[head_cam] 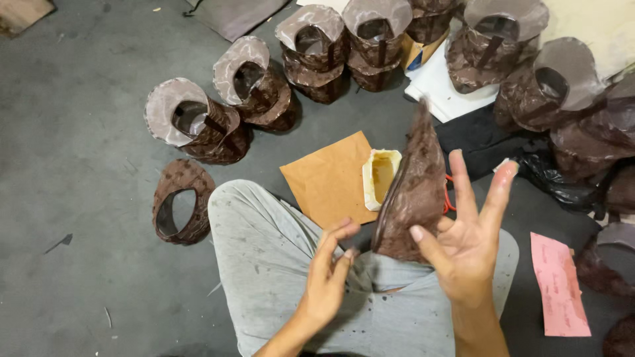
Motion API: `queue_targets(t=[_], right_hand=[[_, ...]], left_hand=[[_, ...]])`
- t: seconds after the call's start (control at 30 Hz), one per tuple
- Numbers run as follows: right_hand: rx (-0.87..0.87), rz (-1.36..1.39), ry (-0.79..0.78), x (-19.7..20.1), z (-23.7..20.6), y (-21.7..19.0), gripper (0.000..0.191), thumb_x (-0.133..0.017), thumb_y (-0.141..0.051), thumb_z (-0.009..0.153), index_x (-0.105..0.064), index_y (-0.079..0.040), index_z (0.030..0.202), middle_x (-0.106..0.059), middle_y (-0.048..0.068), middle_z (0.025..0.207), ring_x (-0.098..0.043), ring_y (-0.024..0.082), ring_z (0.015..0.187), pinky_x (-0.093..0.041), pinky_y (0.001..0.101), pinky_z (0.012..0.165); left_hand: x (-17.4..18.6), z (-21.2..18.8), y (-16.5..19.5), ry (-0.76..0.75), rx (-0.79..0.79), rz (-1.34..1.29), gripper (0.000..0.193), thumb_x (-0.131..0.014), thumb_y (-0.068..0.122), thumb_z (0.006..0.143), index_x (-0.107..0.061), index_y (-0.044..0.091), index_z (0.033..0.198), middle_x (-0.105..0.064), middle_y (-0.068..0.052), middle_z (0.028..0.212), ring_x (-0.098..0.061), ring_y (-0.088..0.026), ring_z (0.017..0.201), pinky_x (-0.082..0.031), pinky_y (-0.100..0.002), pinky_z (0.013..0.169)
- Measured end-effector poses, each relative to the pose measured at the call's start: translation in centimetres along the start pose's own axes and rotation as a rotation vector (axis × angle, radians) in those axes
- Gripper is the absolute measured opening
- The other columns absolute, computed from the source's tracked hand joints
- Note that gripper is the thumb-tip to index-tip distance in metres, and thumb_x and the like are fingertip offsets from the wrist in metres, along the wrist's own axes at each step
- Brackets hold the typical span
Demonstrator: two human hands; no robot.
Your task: The person sits on the floor of a shoe workshop and works on brown patterned shoe upper components. They dip their fingers into a tub of glue, spread the glue along the edges of an upper, then fold and press the edges together, setting finished uppers aside with others on the floor.
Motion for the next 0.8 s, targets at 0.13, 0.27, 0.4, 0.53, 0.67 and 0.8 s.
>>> queue_targets(t=[0.13,0.27,0.4,0.53,0.67,0.8], right_hand=[[0.124,-0.233,-0.237,-2.7,-2.3,-0.7,0.12,-0.064,0.019,0.087,0.014,-0.03,0.164,-0.01,0.031,0.175,-0.071,0.027,0.116,-0.064,0.0358,0.092],[0.258,-0.272,-0.384,-4.1,-3.5,-1.1,0.113,-0.072,0.01,0.085,-0.001,-0.025,0.165,-0.02,0.034,0.162,-0.072,0.029,0.112,-0.061,0.0399,0.093],[0.051,-0.247,0.0,-0.9,-2.4,0.0,0.076,-0.055,0.004,0.1,-0.022,-0.008,0.168,-0.052,0.03,0.148,-0.072,0.026,0.11,-0.058,0.04,0.101],[-0.059,-0.317,0.066,1.4,-0.8,2.6,0.062,-0.053,0.004,0.102,-0.033,0.001,0.16,-0.061,0.024,0.131,-0.068,0.022,0.102,-0.057,0.0347,0.095],[-0.129,-0.375,0.015,2.9,0.5,6.3,0.065,-0.059,-0.001,0.099,-0.034,-0.001,0.159,-0.062,0.021,0.127,-0.066,0.023,0.105,-0.055,0.0345,0.094],[0.013,-1.04,-0.126,4.0,3.5,10.3,0.064,-0.073,-0.029,0.091,-0.053,-0.003,0.146,-0.05,0.023,0.148,-0.048,0.04,0.138,-0.045,0.0509,0.108]], left_hand=[[-1.7,-1.3,-4.6,-0.477,0.628,-1.088,0.042,-0.054,0.018,0.109,-0.05,0.003,0.148,-0.061,-0.023,0.133,-0.066,-0.036,0.117,-0.061,-0.048,0.084],[-0.5,-0.5,-6.8,-0.363,0.605,-0.698,0.048,-0.06,-0.002,0.094,-0.05,-0.002,0.142,-0.068,-0.017,0.124,-0.068,-0.035,0.105,-0.059,-0.041,0.074],[1.3,1.8,-4.9,-0.146,0.123,-0.473,0.038,-0.061,0.001,0.1,-0.052,0.001,0.137,-0.068,-0.009,0.127,-0.064,-0.016,0.118,-0.054,-0.032,0.105],[2.5,1.7,-5.3,-0.077,0.263,-0.269,0.034,-0.067,0.002,0.096,-0.061,0.002,0.13,-0.07,-0.005,0.117,-0.064,-0.011,0.103,-0.053,-0.03,0.092],[2.6,1.5,-4.6,-0.035,0.174,-0.343,0.033,-0.067,0.002,0.096,-0.06,0.0,0.128,-0.07,-0.004,0.114,-0.062,-0.01,0.102,-0.051,-0.028,0.09],[3.4,1.0,-4.7,-0.016,0.312,-0.309,0.029,-0.065,0.006,0.093,-0.061,0.006,0.122,-0.071,0.0,0.104,-0.064,-0.008,0.093,-0.055,-0.025,0.083]])
Point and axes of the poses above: each hand's wrist, its own z-axis towards the middle knuckle, its own x-axis out of the back of the hand, y = z × x, the point moved 5 cm from there along z, towards the middle knuckle
